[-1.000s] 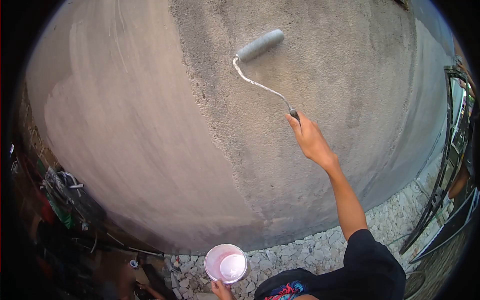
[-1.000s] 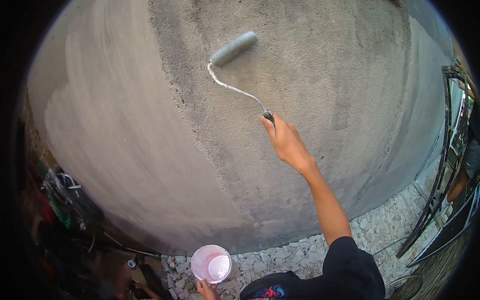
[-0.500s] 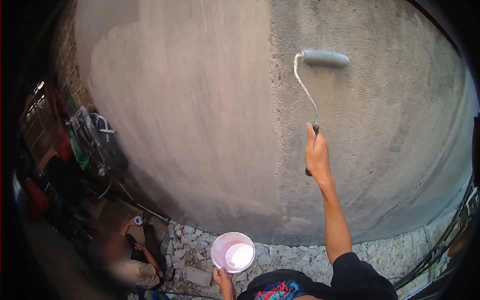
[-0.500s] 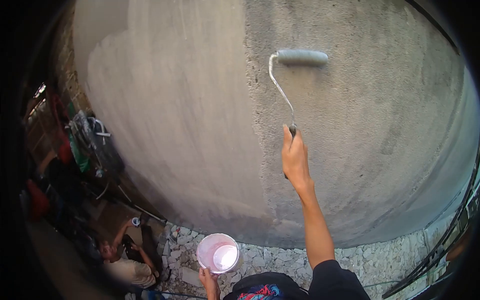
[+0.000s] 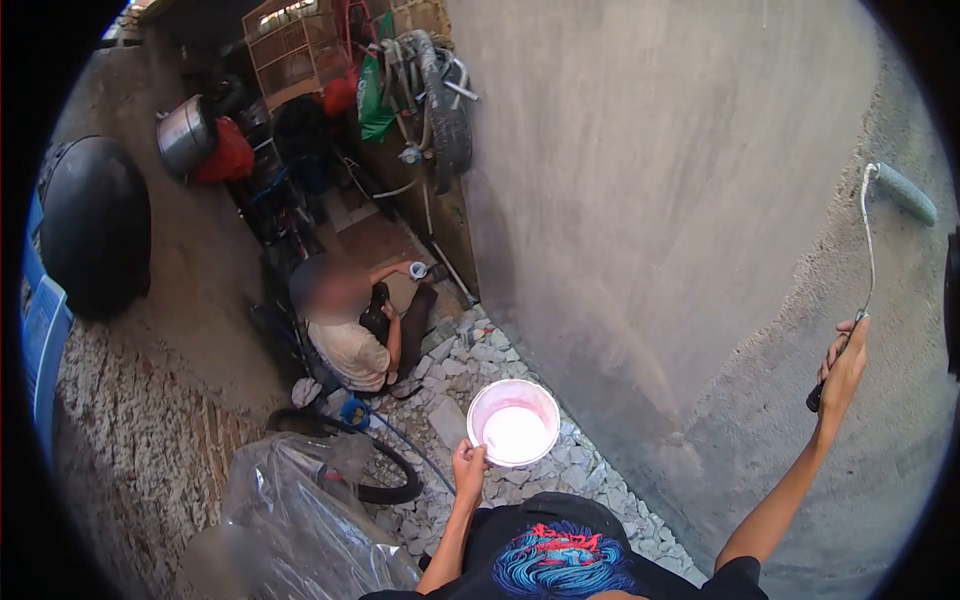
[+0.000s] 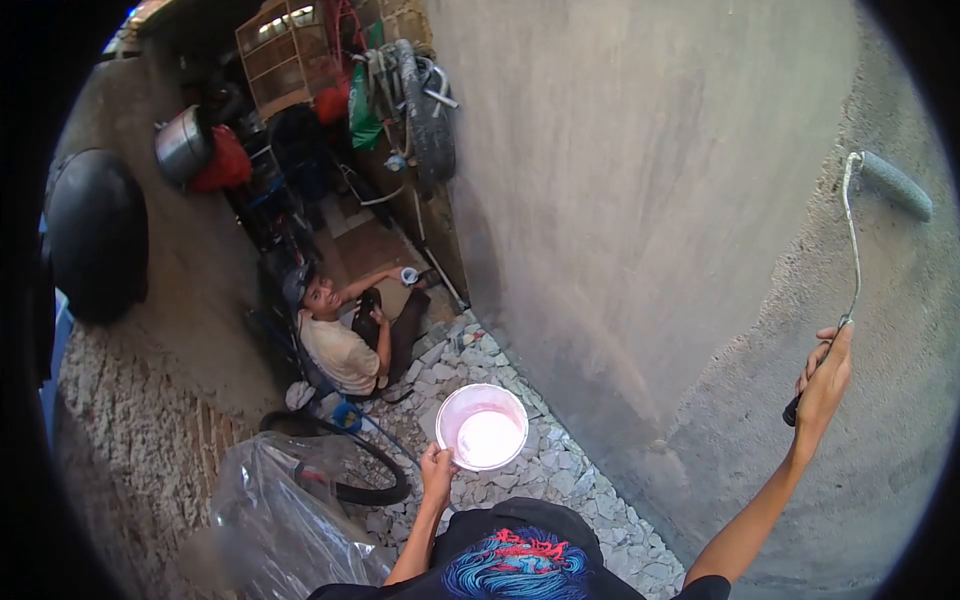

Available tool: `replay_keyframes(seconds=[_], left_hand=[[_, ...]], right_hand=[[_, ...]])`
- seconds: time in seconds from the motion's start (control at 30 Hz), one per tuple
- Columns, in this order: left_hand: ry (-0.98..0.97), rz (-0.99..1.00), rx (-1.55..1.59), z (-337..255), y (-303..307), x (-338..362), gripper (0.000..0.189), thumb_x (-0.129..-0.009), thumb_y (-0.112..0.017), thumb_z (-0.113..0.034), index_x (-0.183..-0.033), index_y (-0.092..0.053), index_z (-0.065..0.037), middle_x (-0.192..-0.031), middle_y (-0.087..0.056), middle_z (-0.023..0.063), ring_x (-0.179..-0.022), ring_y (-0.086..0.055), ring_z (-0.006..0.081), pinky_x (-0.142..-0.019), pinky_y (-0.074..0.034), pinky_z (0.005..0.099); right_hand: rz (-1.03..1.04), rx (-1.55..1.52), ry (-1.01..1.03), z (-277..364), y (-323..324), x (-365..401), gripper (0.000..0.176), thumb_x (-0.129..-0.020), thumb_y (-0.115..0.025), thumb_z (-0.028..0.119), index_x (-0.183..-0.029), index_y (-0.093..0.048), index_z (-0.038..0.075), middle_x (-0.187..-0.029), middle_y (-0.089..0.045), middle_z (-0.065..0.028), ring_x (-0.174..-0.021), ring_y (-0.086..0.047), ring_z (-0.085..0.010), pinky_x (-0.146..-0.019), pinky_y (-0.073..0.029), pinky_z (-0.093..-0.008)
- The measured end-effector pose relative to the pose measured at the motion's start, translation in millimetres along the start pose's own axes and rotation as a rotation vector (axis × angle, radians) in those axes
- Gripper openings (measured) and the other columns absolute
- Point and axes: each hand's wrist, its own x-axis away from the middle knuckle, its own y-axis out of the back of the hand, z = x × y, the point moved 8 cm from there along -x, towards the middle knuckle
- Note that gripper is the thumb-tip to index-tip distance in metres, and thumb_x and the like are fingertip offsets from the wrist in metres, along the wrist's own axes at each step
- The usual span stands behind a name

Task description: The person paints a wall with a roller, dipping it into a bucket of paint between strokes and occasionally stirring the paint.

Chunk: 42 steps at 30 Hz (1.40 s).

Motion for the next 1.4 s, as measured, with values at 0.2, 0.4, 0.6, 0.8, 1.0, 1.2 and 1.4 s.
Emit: replay_keyframes(seconds=[0.2, 0.4, 0.6, 0.8, 1.0, 1.2, 1.4], left_hand=[[-0.022, -0.077, 0.03, -10.9, 9.1, 23.6, 0.008, -0.089, -0.051, -0.011, -0.091, -0.052, -0.003, -0.084, -0.06, 0.0041, -0.069, -0.06, 0.01, -0.061, -0.053, 0.026], [-0.002, -0.089, 0.012, -10.5, 8.3, 37.3, 0.007, -0.089, -0.051, -0.011, -0.089, -0.05, -0.004, -0.083, -0.06, 0.0045, -0.069, -0.06, 0.0099, -0.061, -0.053, 0.0252], [0.007, -0.057, 0.034, -5.4, -8.4, 37.1, 0.008, -0.09, -0.053, -0.011, -0.087, -0.048, -0.005, -0.079, -0.06, 0.003, -0.065, -0.059, 0.0086, -0.059, -0.052, 0.0246], [0.007, -0.074, 0.112, -4.4, -18.4, 46.3, 0.006, -0.09, -0.054, -0.011, -0.089, -0.05, -0.006, -0.079, -0.06, 0.002, -0.067, -0.059, 0.0076, -0.061, -0.053, 0.0253], [-0.007, -0.079, 0.139, 0.9, -12.0, 59.0, 0.006, -0.09, -0.053, -0.011, -0.089, -0.051, -0.006, -0.081, -0.06, 0.0028, -0.068, -0.06, 0.0083, -0.061, -0.053, 0.0257], [0.006, -0.144, 0.119, -7.7, -15.5, 74.8, 0.014, -0.09, -0.06, -0.016, -0.084, -0.051, -0.007, -0.076, -0.06, 0.0011, -0.065, -0.059, 0.0068, -0.057, -0.052, 0.0237], [0.005, -0.181, 0.021, 7.6, -7.0, 77.0, 0.021, -0.089, -0.065, -0.022, -0.081, -0.051, -0.008, -0.073, -0.06, -0.0002, -0.061, -0.057, 0.0054, -0.055, -0.049, 0.0228]], right_hand=[[0.066, -0.188, -0.072, -40.9, -40.3, 5.1, 0.046, -0.097, -0.036, 0.054, -0.083, -0.046, 0.01, -0.059, -0.033, 0.0051, -0.045, -0.031, -0.0026, -0.039, -0.027, -0.0192], [0.135, -0.381, -0.21, -61.3, -65.0, 22.1, 0.048, -0.095, -0.038, 0.057, -0.08, -0.043, 0.012, -0.058, -0.036, 0.0033, -0.045, -0.033, -0.0045, -0.04, -0.03, -0.0198], [0.177, -0.425, -0.224, -50.0, -64.7, 20.9, 0.049, -0.094, -0.039, 0.058, -0.079, -0.043, 0.012, -0.058, -0.037, 0.0031, -0.046, -0.035, -0.0038, -0.04, -0.032, -0.0191], [0.198, -0.454, -0.218, -36.9, -63.3, 6.4, 0.049, -0.093, -0.041, 0.059, -0.079, -0.043, 0.012, -0.058, -0.037, 0.0039, -0.046, -0.034, -0.0035, -0.042, -0.031, -0.0187], [0.215, -0.514, -0.157, -13.5, -72.9, -9.0, 0.048, -0.092, -0.043, 0.059, -0.08, -0.043, 0.013, -0.059, -0.036, 0.004, -0.047, -0.034, -0.0035, -0.044, -0.032, -0.0189], [0.235, -0.529, -0.133, -10.4, -78.4, -9.4, 0.048, -0.093, -0.042, 0.059, -0.08, -0.043, 0.013, -0.059, -0.037, 0.0038, -0.048, -0.035, -0.0035, -0.044, -0.034, -0.0186], [0.24, -0.526, -0.163, -17.1, -76.6, 0.0, 0.047, -0.094, -0.041, 0.057, -0.079, -0.042, 0.012, -0.059, -0.037, 0.0033, -0.048, -0.035, -0.0037, -0.043, -0.034, -0.019]])
